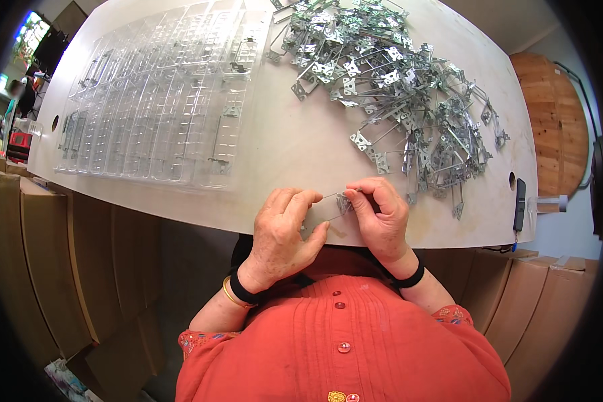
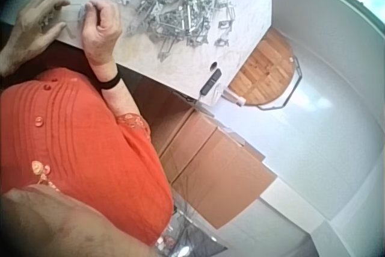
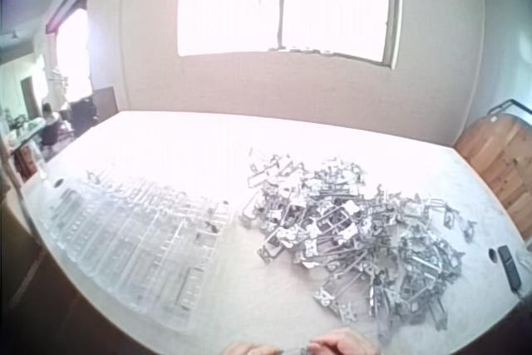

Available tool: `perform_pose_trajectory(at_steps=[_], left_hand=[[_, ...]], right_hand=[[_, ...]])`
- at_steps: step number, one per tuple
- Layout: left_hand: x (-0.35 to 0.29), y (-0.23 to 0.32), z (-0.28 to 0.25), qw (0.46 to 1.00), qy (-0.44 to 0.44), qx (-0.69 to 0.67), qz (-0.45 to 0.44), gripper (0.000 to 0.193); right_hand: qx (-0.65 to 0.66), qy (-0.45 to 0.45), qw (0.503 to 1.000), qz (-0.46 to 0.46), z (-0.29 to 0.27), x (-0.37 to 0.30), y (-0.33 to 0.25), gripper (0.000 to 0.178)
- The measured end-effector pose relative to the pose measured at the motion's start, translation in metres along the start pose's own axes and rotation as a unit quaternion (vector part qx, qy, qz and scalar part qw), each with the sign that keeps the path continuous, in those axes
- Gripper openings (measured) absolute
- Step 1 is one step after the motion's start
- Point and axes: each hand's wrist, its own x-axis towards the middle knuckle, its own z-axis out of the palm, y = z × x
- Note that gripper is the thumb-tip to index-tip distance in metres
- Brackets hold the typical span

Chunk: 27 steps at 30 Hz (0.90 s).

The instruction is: The person picks up small metal brackets and screws from a pile on a table and inserts them into a clear plastic organizer tray. The person handles the items one at a time, placing each bracket into a specific slot in the tray.

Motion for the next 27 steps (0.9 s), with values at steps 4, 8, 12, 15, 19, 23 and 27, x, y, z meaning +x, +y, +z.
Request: perform_pose_trajectory(at_steps=[4, 8, 12, 15, 19, 23, 27], left_hand=[[-0.0010, -0.0006, 0.0006, 1.000, 0.002, -0.002, 0.000, 0.045], [-0.0001, 0.0004, 0.0005, 1.000, 0.001, 0.000, -0.001, 0.046], [-0.0007, -0.0005, 0.0007, 1.000, 0.002, 0.001, 0.001, 0.046], [-0.0008, -0.0008, 0.0007, 1.000, 0.003, 0.002, 0.007, 0.046], [-0.0028, -0.0014, 0.0019, 1.000, 0.004, -0.005, -0.006, 0.044], [-0.0024, 0.0001, 0.0027, 0.999, 0.023, -0.002, -0.034, 0.043], [-0.0024, 0.0002, 0.0067, 0.998, 0.047, -0.008, -0.052, 0.043]], right_hand=[[0.001, 0.001, 1.000, 0.003, -0.0001, -0.0004, 0.0005, 0.009], [0.008, -0.001, 1.000, 0.003, -0.0010, -0.0003, 0.0009, 0.010], [0.002, -0.007, 1.000, -0.009, -0.0003, -0.0001, 0.0029, 0.009], [0.007, -0.007, 1.000, -0.019, -0.0012, 0.0005, 0.0020, 0.008], [0.061, 0.017, 0.998, 0.024, -0.0032, -0.0053, 0.0065, 0.008], [0.145, 0.043, 0.985, 0.078, -0.0043, -0.0077, 0.0066, 0.009], [0.134, 0.034, 0.988, 0.064, -0.0042, -0.0075, 0.0073, 0.010]])
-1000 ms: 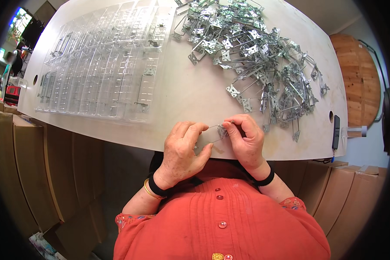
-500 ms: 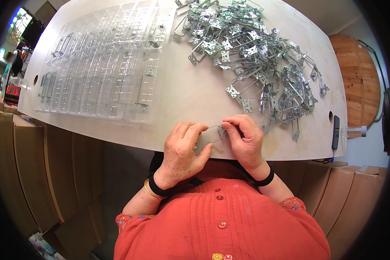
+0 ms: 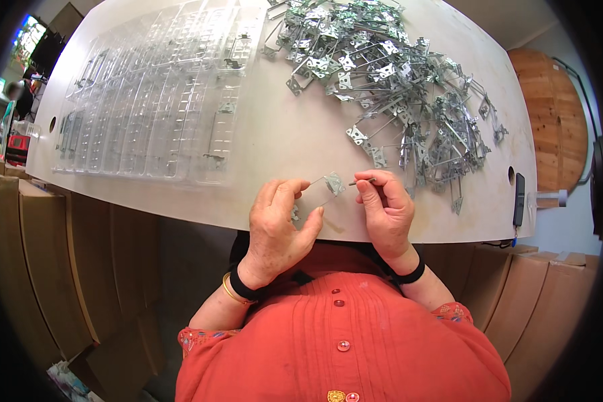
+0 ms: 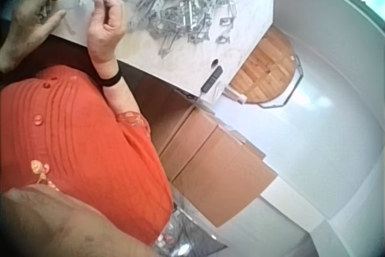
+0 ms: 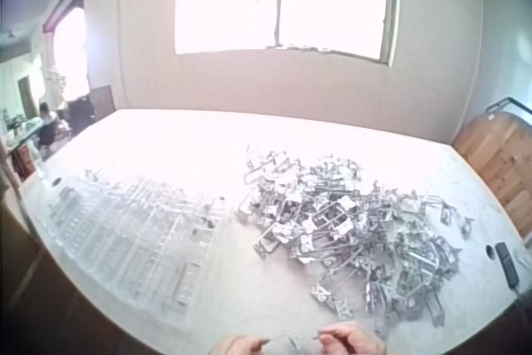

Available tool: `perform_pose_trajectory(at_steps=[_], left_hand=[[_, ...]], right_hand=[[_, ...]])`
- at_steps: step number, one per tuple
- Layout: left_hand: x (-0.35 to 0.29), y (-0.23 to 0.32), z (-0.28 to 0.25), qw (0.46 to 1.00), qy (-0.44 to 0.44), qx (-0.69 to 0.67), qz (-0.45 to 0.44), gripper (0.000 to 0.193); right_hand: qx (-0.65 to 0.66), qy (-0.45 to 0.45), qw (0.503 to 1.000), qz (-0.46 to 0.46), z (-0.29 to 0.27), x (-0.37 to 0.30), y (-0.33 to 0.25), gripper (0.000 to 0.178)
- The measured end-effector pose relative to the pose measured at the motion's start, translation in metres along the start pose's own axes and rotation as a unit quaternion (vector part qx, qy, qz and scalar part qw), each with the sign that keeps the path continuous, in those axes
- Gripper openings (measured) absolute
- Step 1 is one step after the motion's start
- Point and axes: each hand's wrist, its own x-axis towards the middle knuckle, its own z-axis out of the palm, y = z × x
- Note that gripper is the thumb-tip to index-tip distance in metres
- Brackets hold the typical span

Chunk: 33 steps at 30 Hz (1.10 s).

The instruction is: The person picks up small metal brackets and screws from a pile on a table and inserts them into a clear plastic organizer tray. The person handles the items one at a time, placing each bracket into a specific slot in the tray.

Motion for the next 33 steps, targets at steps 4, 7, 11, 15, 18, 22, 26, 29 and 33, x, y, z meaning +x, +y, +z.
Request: perform_pose_trajectory(at_steps=[4, 7, 11, 15, 18, 22, 26, 29, 33], left_hand=[[0.0014, 0.0004, -0.0002, 1.000, 0.001, 0.015, 0.003, 0.043], [0.0016, 0.0004, 0.0004, 1.000, 0.002, 0.017, 0.003, 0.042], [0.0017, 0.0008, -0.0004, 1.000, -0.001, 0.021, 0.005, 0.043], [0.0022, 0.0000, -0.0003, 1.000, 0.001, 0.023, 0.015, 0.043], [0.0022, -0.0001, -0.0005, 1.000, 0.000, 0.022, 0.016, 0.043], [0.0025, 0.0005, -0.0012, 1.000, -0.001, 0.022, 0.018, 0.043], [0.0021, 0.0001, -0.0006, 1.000, 0.003, 0.016, 0.019, 0.044], [0.0019, -0.0004, 0.0001, 0.999, 0.007, 0.020, 0.025, 0.044], [0.0021, -0.0005, -0.0003, 0.999, 0.005, 0.021, 0.029, 0.043]], right_hand=[[-0.029, -0.012, 0.999, -0.006, -0.0010, -0.0003, -0.0014, 0.011], [-0.050, -0.026, 0.998, -0.015, -0.0011, 0.0013, -0.0039, 0.013], [-0.085, -0.042, 0.995, -0.042, -0.0002, 0.0030, -0.0075, 0.014], [-0.103, -0.042, 0.992, -0.061, 0.0004, 0.0041, -0.0086, 0.014], [-0.108, -0.042, 0.991, -0.068, 0.0008, 0.0046, -0.0090, 0.013], [-0.117, -0.044, 0.990, -0.067, 0.0015, 0.0034, -0.0069, 0.010], [-0.132, -0.039, 0.987, -0.081, 0.0029, 0.0046, -0.0069, 0.010], [-0.137, -0.034, 0.985, -0.100, 0.0042, 0.0057, -0.0073, 0.010], [-0.139, -0.039, 0.986, -0.084, 0.0032, 0.0044, -0.0068, 0.011]])
